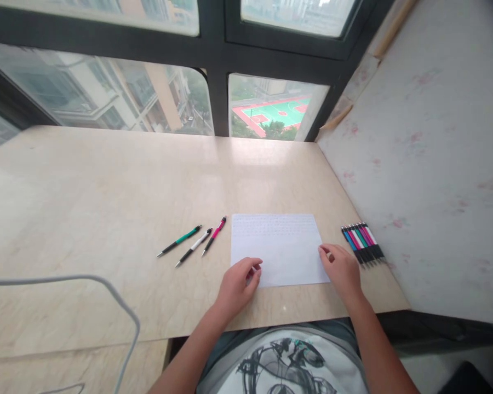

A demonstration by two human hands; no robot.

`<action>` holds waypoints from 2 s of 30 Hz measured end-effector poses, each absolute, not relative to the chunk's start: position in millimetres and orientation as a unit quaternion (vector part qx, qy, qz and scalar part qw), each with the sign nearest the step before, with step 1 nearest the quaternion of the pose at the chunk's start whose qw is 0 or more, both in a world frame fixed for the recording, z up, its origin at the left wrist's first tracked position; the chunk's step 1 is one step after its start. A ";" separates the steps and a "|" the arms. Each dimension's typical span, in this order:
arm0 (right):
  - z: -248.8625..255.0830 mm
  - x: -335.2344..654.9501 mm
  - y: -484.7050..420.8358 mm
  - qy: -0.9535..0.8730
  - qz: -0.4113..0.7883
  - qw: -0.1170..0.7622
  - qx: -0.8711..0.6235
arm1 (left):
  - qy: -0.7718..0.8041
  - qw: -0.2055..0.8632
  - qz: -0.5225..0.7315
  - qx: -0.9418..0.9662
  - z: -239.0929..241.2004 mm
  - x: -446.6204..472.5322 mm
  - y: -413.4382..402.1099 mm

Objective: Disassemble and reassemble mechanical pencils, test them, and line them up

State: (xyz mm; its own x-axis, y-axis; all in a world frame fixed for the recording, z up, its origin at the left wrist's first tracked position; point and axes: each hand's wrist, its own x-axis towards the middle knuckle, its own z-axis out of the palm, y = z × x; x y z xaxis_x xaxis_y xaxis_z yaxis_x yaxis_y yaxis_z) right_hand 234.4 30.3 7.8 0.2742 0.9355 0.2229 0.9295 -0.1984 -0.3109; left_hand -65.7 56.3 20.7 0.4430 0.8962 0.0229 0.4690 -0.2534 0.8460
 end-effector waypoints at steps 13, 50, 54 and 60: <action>-13.0 199.1 16.1 -0.587 0.060 0.390 -0.707 | 0.625 0.132 0.273 0.719 27.9 -112.9 85.1; 15.4 188.4 16.5 -0.432 0.319 0.539 -0.649 | 0.496 0.664 0.487 0.275 40.5 -2.4 30.7; 29.2 167.1 12.0 -0.473 0.399 0.510 -0.598 | 0.486 0.673 0.496 0.256 42.6 13.0 26.4; 29.1 162.2 12.0 -0.509 0.468 0.427 -0.583 | 0.495 0.664 0.485 0.281 41.7 17.6 21.1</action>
State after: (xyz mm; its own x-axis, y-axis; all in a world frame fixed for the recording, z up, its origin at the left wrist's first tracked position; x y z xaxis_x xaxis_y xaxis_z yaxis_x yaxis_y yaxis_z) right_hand 162.2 12.0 29.1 0.0446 0.9928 -0.1116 0.1939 -0.1182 -0.9739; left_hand 17.6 21.1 41.7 0.0390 0.9221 -0.3849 -0.3659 0.3716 0.8533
